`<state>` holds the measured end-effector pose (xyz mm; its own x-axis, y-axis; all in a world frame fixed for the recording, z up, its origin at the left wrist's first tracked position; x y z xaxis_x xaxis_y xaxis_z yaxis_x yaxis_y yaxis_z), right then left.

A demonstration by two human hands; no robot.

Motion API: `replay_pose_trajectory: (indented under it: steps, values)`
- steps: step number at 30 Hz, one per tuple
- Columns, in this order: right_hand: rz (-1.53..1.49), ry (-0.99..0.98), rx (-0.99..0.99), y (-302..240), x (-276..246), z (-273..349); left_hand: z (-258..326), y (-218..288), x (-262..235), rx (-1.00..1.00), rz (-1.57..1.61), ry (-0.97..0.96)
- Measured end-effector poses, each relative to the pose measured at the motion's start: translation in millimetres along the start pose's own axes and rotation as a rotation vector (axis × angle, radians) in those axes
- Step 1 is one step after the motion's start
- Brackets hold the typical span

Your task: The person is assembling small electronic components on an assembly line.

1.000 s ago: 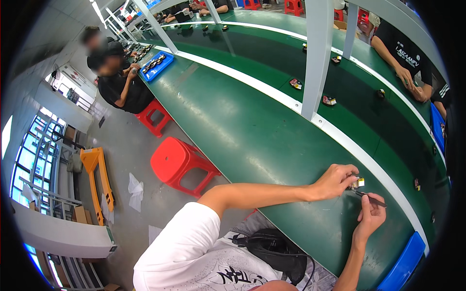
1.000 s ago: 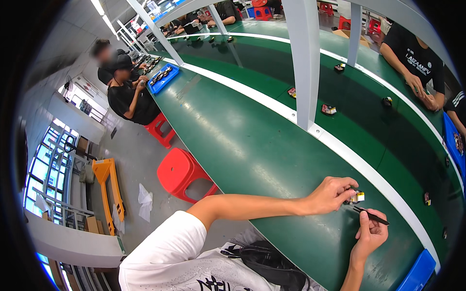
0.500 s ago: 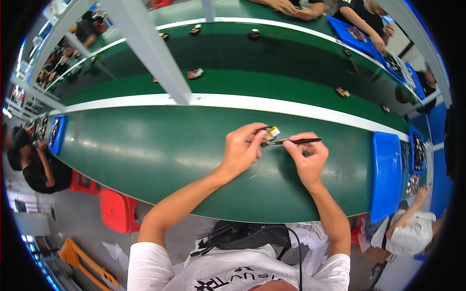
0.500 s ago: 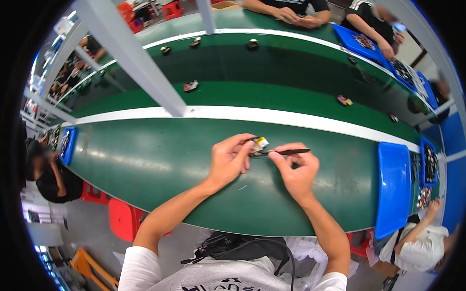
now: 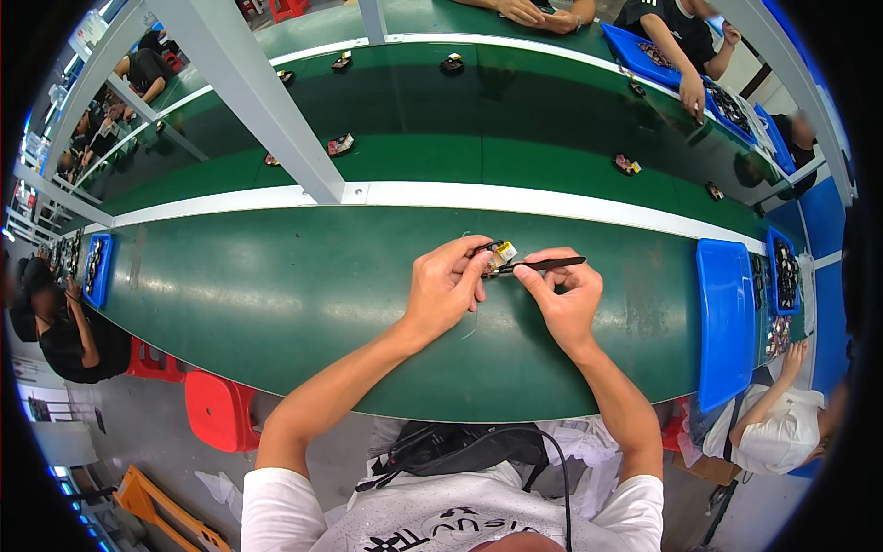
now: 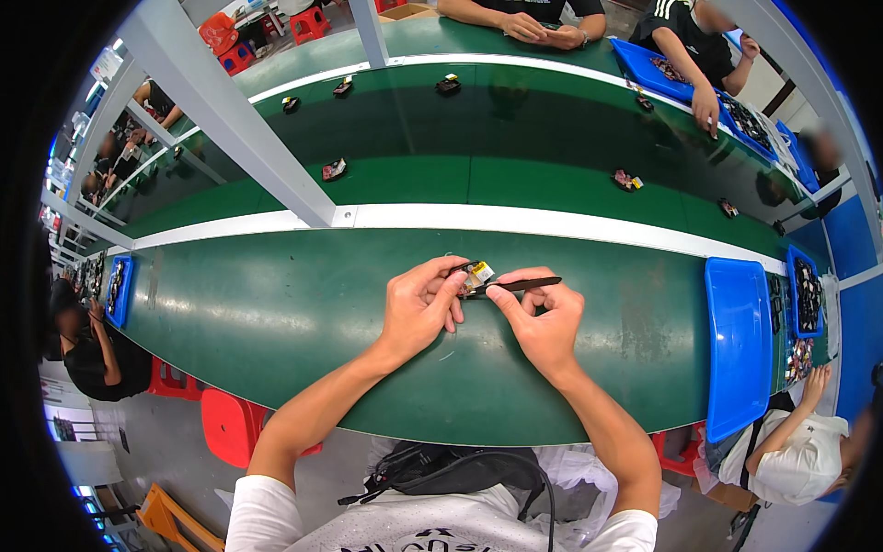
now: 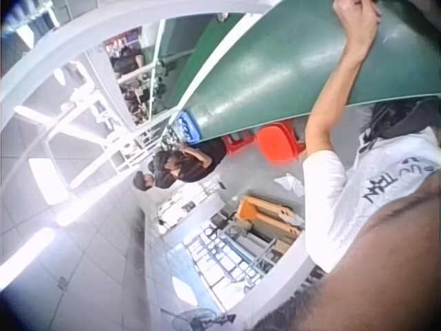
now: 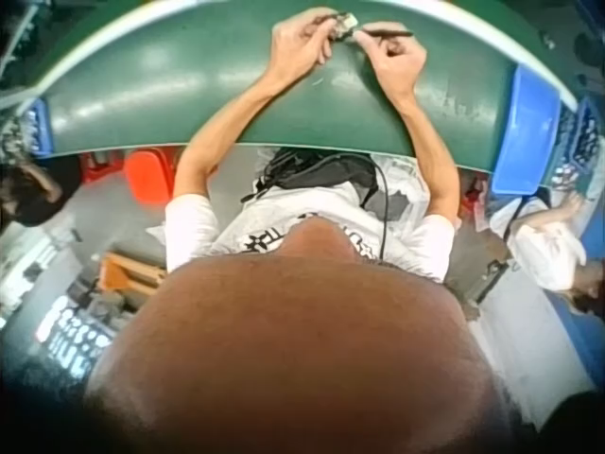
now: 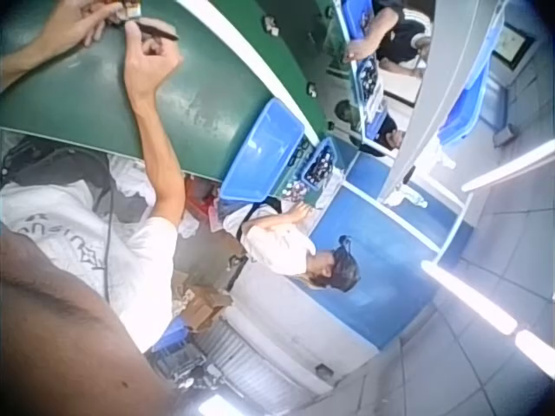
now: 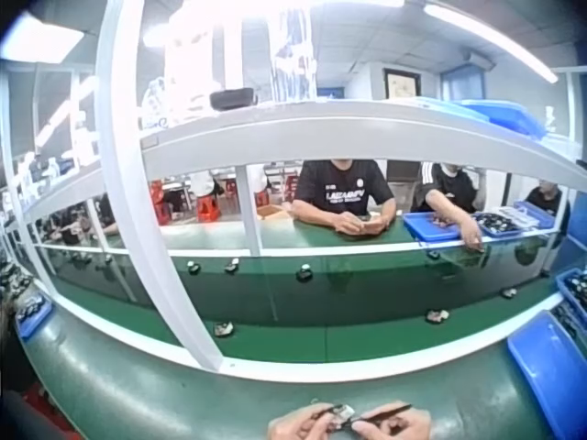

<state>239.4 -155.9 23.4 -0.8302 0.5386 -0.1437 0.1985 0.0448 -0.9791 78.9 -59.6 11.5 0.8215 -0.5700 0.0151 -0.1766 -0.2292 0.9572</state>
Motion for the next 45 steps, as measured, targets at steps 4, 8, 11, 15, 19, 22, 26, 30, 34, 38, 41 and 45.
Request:
replay_pose_trajectory:
  steps: [4, 8, 11, 15, 19, 22, 26, 30, 34, 38, 41, 45]
  values:
    - [-0.067, -0.020, 0.046, 3.7, 1.1, -2.0, -0.7, -0.1, 1.7, 0.023, 0.002, -0.021]
    - [-0.170, -0.034, 0.152, 6.8, 0.8, -3.0, 0.1, 1.0, 2.4, 0.053, -0.018, -0.042]
    - [-0.213, -0.051, 0.222, 4.5, 1.9, -3.0, 1.0, 2.0, 1.7, 0.081, -0.036, -0.050]
    - [-0.235, -0.070, 0.243, 1.8, 1.5, -2.2, 0.8, 1.2, 1.0, 0.099, -0.033, -0.050]
    - [-0.261, -0.069, 0.270, -3.3, 2.8, -2.6, 0.0, -0.4, 0.5, 0.078, 0.006, -0.058]
    - [-0.242, -0.077, 0.210, 7.4, -0.3, -3.7, -0.7, -3.4, 0.1, 0.030, 0.050, -0.081]
    - [-0.246, -0.073, 0.190, 8.9, 0.6, -3.7, -1.7, -10.1, -2.5, -0.064, 0.099, -0.142]
    - [-0.209, -0.076, 0.120, 4.0, 0.6, -2.3, -3.4, -14.9, -4.3, -0.116, 0.150, -0.181]
    - [-0.083, -0.046, -0.062, -0.8, 0.2, -0.8, -4.4, -18.3, -5.8, -0.177, 0.257, -0.211]
    - [-0.020, -0.027, -0.131, -3.9, 1.7, 1.0, -4.8, -18.7, -7.3, -0.175, 0.301, -0.224]
    - [-0.015, -0.022, -0.128, -2.8, 1.8, 1.1, -4.7, -16.7, -6.0, -0.186, 0.303, -0.206]
    - [-0.078, -0.029, -0.068, -0.1, 2.1, 1.8, -4.5, -13.8, -4.6, -0.171, 0.320, -0.172]
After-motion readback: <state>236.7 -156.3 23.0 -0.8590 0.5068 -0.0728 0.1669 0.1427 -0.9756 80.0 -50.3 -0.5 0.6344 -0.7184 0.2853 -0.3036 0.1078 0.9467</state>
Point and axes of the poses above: each hand's wrist, its own z-axis away from the middle knuckle, its own x-axis out of the palm, y = z × x, the point moved 3 cm from there along -z, towards the middle knuckle, and after that the axes turned 10 degrees about x, right-handed, at the moved point
